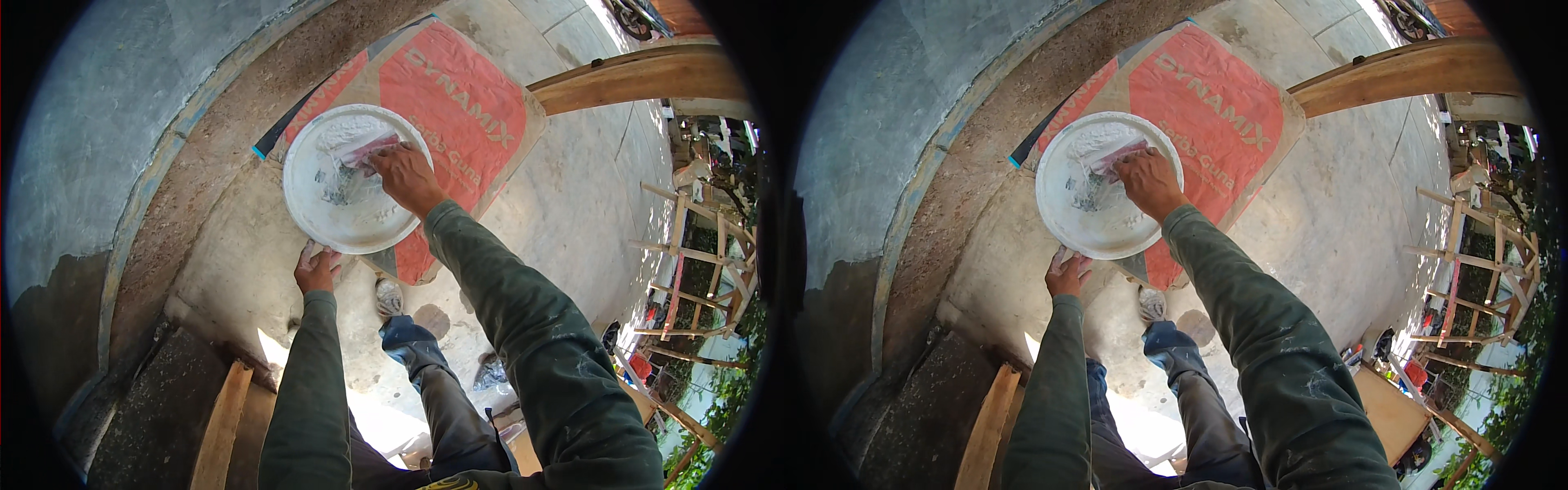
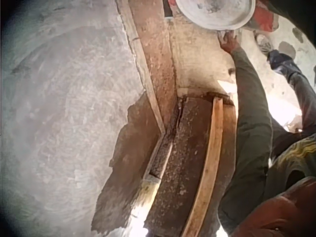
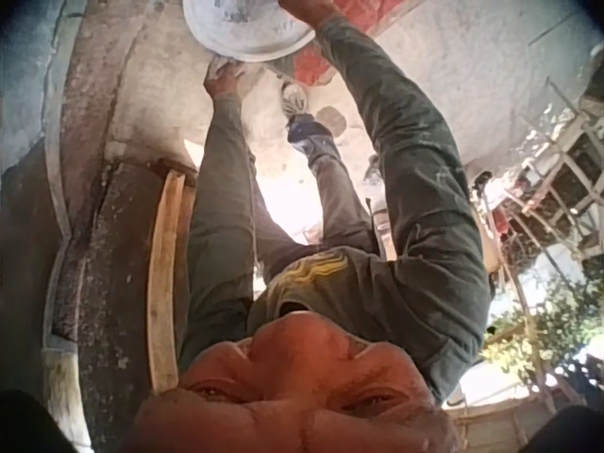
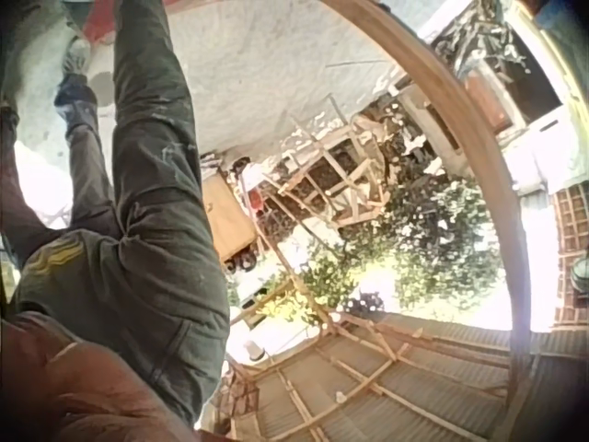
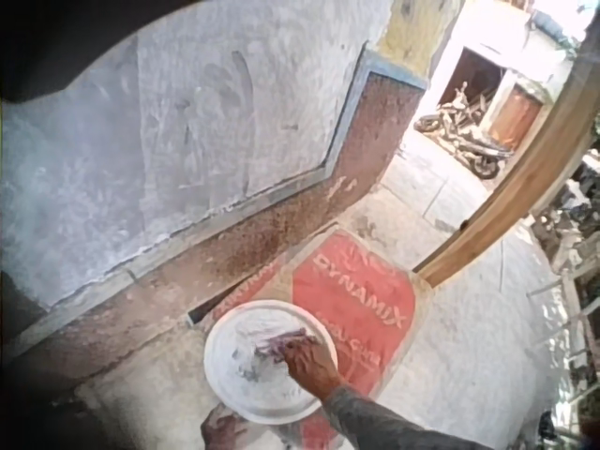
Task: The person applies a white substance to a wall using a scraper, occasionally dipping the tool into a bucket. They spread the material across the surface while using their other hand to steady themselves against the wall.
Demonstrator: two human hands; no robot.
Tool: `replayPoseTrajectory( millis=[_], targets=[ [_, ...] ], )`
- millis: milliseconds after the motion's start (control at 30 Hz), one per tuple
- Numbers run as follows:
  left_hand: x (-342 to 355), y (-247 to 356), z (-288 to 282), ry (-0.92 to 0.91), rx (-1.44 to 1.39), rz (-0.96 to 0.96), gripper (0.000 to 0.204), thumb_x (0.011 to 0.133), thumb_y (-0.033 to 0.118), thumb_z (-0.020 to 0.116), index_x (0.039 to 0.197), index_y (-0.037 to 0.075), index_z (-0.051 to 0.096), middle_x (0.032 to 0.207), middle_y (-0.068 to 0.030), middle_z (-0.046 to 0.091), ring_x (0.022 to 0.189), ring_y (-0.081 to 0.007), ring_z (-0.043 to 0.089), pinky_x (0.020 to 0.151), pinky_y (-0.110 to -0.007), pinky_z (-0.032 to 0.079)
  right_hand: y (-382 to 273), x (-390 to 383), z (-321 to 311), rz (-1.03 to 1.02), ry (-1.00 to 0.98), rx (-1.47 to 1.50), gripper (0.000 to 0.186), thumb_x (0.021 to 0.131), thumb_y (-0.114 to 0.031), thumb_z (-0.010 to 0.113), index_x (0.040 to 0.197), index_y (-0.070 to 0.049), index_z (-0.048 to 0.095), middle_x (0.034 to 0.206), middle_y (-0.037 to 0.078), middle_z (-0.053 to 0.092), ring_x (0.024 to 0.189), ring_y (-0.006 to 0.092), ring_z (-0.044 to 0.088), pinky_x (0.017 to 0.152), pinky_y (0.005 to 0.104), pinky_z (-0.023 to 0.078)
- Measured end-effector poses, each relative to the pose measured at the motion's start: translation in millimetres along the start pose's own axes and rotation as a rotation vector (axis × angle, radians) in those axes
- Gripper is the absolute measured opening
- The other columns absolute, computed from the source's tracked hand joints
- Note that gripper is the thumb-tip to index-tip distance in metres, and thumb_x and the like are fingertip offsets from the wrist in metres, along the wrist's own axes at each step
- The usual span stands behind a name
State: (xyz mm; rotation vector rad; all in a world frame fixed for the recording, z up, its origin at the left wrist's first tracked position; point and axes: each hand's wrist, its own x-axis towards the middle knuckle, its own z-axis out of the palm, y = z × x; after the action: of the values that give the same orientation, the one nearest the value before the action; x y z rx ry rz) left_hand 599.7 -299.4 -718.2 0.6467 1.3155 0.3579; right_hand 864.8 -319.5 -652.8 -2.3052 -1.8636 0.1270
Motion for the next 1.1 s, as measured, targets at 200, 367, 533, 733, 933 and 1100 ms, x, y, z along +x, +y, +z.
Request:
replayPoseTrajectory(
  millis=[200,367,533,733,933,1100],
  targets=[
    [-1.0,-1.9,-6.2,0.044,-0.058,-0.028,0.064,0.095,0.012,0.067,0.152,0.001,0.041,0.115,-0.0171,0.071,0.105,-0.0311,0.071,0.088,-0.05,0.054,-5.5,6.0,-20.0,-0.017,0.048,0.114,0.031,0.081,-0.001,0.058,0.104,-0.01,0.076,0.093,0.012,0.075,0.091,0.0284,0.07,0.088,0.0414,0.05],
    [-0.4,-6.5,1.9,0.033,-0.054,-0.03,0.063,0.095,0.013,0.068,0.151,0.001,0.041,0.114,-0.0167,0.071,0.104,-0.0298,0.071,0.087,-0.05,0.055,5.3,21.0,-8.8,-0.003,0.111,0.018,0.025,0.084,-0.006,0.057,0.1,-0.012,0.076,0.088,0.012,0.073,0.088,0.0284,0.069,0.085,0.041,0.049],
    [-0.9,-5.3,-3.6,0.045,-0.038,0.0,0.062,0.095,0.013,0.068,0.15,0.001,0.043,0.112,-0.0151,0.072,0.104,-0.0277,0.071,0.086,-0.048,0.055,1.1,21.6,4.6,-0.023,-0.001,-0.046,0.028,0.082,-0.006,0.059,0.106,-0.01,0.074,0.083,0.011,0.071,0.085,0.028,0.067,0.082,0.0402,0.049],
    [1.8,-11.3,1.7,0.039,-0.067,-0.03,0.06,0.095,0.013,0.068,0.149,0.001,0.045,0.111,-0.014,0.072,0.102,-0.0264,0.071,0.085,-0.047,0.056,8.1,8.6,6.1,-0.119,0.094,-0.151,0.016,0.088,-0.012,0.057,0.089,-0.013,0.072,0.081,0.008,0.07,0.079,0.0267,0.068,0.076,0.0402,0.048],
    [1.2,-8.5,-4.0,0.074,-0.056,-0.013,0.058,0.096,0.012,0.067,0.149,0.002,0.046,0.111,-0.0145,0.072,0.102,-0.0267,0.071,0.082,-0.046,0.058,-3.8,21.9,-25.7,-0.045,0.0,0.047,0.025,0.084,-0.005,0.058,0.101,-0.011,0.076,0.09,0.009,0.074,0.085,0.0277,0.069,0.077,0.0394,0.049],
    [-0.9,-9.0,1.5,0.06,-0.082,-0.043,0.057,0.096,0.012,0.068,0.148,0.002,0.046,0.111,-0.0141,0.072,0.103,-0.0265,0.071,0.084,-0.047,0.058,2.9,30.7,-17.9,-0.092,0.11,0.01,0.027,0.084,-0.004,0.057,0.102,-0.011,0.076,0.09,0.009,0.073,0.088,0.0274,0.069,0.081,0.0393,0.049]
  ],
)
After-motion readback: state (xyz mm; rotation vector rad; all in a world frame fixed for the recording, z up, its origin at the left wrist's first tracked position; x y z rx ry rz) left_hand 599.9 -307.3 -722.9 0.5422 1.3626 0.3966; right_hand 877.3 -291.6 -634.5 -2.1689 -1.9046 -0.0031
